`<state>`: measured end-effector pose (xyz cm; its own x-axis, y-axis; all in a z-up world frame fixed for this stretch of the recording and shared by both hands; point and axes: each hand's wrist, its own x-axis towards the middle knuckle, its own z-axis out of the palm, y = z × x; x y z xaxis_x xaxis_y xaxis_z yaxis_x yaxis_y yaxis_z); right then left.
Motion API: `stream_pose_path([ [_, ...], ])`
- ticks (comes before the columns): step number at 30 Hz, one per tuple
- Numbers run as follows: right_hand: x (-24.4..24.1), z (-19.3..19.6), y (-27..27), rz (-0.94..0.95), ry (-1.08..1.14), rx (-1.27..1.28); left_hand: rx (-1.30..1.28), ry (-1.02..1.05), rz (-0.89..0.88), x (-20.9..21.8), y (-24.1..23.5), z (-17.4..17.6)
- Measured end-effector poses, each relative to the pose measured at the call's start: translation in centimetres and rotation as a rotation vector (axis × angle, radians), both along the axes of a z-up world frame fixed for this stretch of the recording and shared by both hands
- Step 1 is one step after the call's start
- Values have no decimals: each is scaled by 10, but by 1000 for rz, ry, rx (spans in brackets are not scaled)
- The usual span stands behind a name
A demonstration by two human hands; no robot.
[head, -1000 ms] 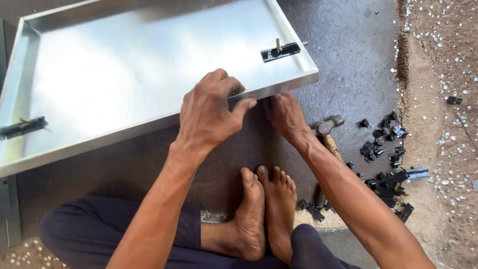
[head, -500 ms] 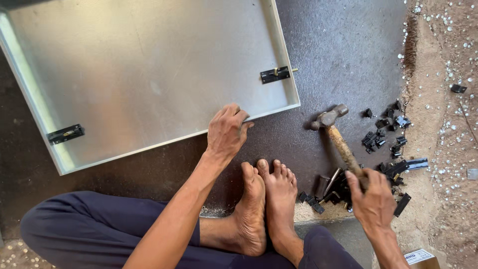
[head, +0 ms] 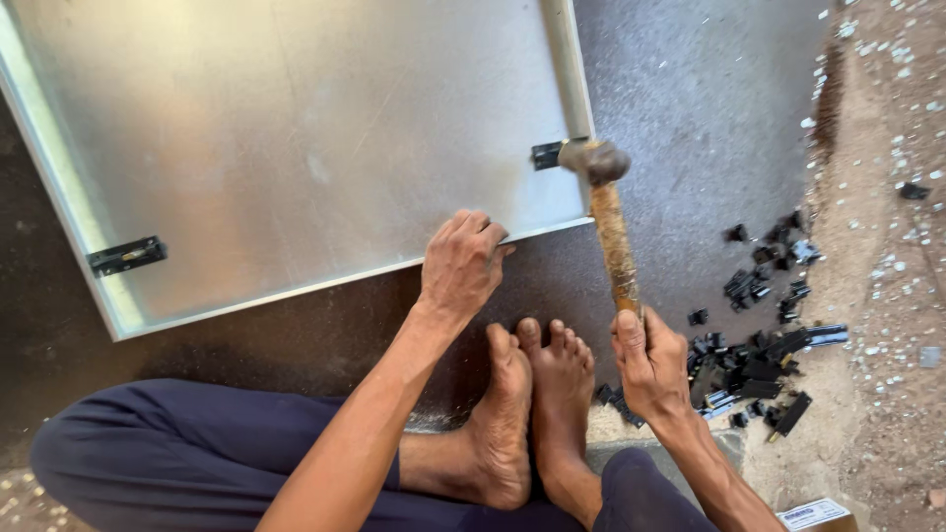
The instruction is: The person positions small black brackets on the rim of a metal tray and secures them by tapping them into place with a hammer. They then lift the completed tray and place it onto a stack of similar trays.
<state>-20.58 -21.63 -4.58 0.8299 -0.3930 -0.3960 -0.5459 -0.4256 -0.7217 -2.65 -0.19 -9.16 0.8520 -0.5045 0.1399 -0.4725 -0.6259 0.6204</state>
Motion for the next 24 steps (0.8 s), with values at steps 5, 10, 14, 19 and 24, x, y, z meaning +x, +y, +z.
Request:
stream_pose_path([
  [5, 9, -2, 10, 51, 105, -108, 34, 72, -3, 0, 0, 1],
  [10, 5, -1, 10, -58, 28, -26, -4, -4, 4, 0, 3, -4],
  [14, 4, 9, 9, -33, -16, -29, -10, -7, 1, -2, 2, -7],
  [19, 10, 18, 6, 4, -60, -30, 20, 25, 5, 2, -1, -10],
  [24, 12, 8, 8, 52, -69, -51, 20, 67, 11, -3, -1, -19],
])
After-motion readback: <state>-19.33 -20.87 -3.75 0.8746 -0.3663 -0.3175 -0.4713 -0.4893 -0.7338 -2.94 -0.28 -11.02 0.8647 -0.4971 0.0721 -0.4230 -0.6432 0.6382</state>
